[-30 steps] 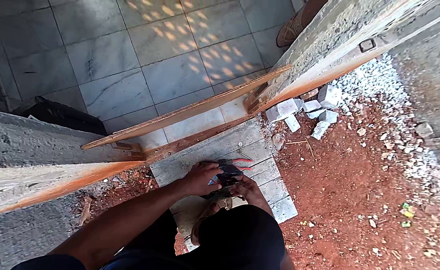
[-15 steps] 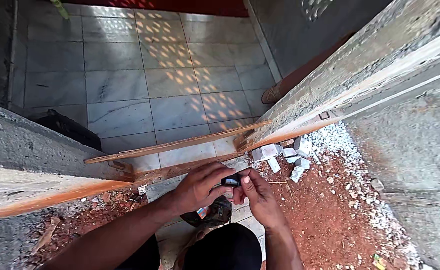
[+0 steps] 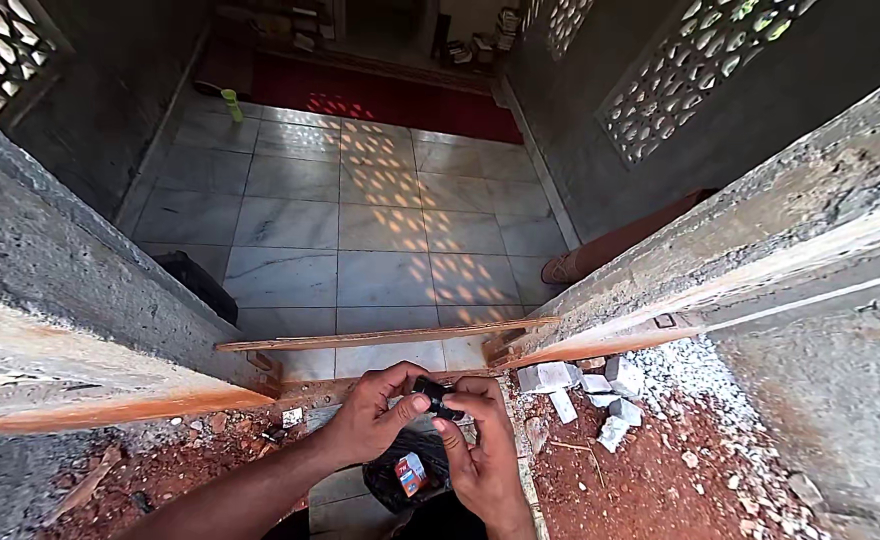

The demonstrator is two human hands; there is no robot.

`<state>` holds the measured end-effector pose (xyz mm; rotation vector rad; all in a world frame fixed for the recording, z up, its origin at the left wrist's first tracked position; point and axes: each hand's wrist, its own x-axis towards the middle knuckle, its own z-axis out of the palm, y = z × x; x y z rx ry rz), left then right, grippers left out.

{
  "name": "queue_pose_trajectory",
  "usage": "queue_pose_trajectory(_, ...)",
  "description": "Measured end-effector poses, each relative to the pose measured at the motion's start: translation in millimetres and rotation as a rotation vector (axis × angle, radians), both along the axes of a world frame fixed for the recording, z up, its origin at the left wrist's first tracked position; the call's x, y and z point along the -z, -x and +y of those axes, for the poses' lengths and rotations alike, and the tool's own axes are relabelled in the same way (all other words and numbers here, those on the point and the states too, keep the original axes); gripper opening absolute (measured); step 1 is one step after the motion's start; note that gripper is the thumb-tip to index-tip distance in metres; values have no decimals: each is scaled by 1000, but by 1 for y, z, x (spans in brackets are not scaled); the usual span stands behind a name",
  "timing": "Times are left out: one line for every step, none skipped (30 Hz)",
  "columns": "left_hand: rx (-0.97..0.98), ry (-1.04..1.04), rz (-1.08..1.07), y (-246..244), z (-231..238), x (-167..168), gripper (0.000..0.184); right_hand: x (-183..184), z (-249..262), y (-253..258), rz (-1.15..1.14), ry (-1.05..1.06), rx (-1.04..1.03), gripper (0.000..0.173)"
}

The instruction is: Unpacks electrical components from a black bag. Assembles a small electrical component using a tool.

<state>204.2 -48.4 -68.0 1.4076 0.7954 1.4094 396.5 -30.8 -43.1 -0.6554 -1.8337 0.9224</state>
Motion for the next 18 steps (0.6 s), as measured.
queue_pose_trajectory(39,37,-43,1,-3,0,42,0,-3,1,13,-11,-9,22)
queue_pose_trajectory(72,52,-80,3,-5,0,42,1,-5,2,59,0,-31,30)
queue_pose_trajectory(89,55,-106,4,-8,-1,42,2,-7,3,104,22,-41,43)
queue_pose_trajectory(94,57,-119,5,-10,-2,42,4,-9,4,128,39,-27,52)
queue_pose_trajectory(93,57,-122,6,-12,-2,42,4,-13,5,129,56,8,55)
queue_pose_trajectory(86,57,-118,6,-14,-3,43,4,-16,6,108,74,50,54)
queue_pose_trajectory(84,58,-114,6,-15,-2,43,4,-18,8,76,98,78,50)
queue_pose_trajectory(91,64,-112,6,-16,-1,44,5,-20,10,45,125,100,45)
queue_pose_trajectory(101,79,-118,6,-17,0,45,5,-23,12,24,146,122,36)
queue_pose_trajectory(116,101,-142,4,-16,2,46,5,-24,14,18,160,142,29)
queue_pose_trajectory(133,128,-171,2,-14,7,47,4,-24,15,14,169,163,24)
queue_pose_trajectory(139,161,-190,0,-12,16,46,3,-23,14,-11,174,188,22)
queue_pose_trajectory(120,198,-171,-3,-10,30,45,2,-21,10,-71,181,216,23)
queue_pose_trajectory(74,249,-114,-4,-10,51,43,2,-19,4,-146,199,241,26)
queue_pose_trajectory(3,327,-38,-3,-12,81,42,4,-19,-5,-202,228,266,28)
queue_pose_trajectory(-89,453,30,0,-20,117,42,6,-21,-16,-223,265,284,29)
queue_pose_trajectory(-178,608,88,3,-32,155,42,8,-24,-27,-214,287,303,30)
queue_pose_trajectory(-256,754,146,7,-45,190,44,10,-26,-36,-188,287,325,30)
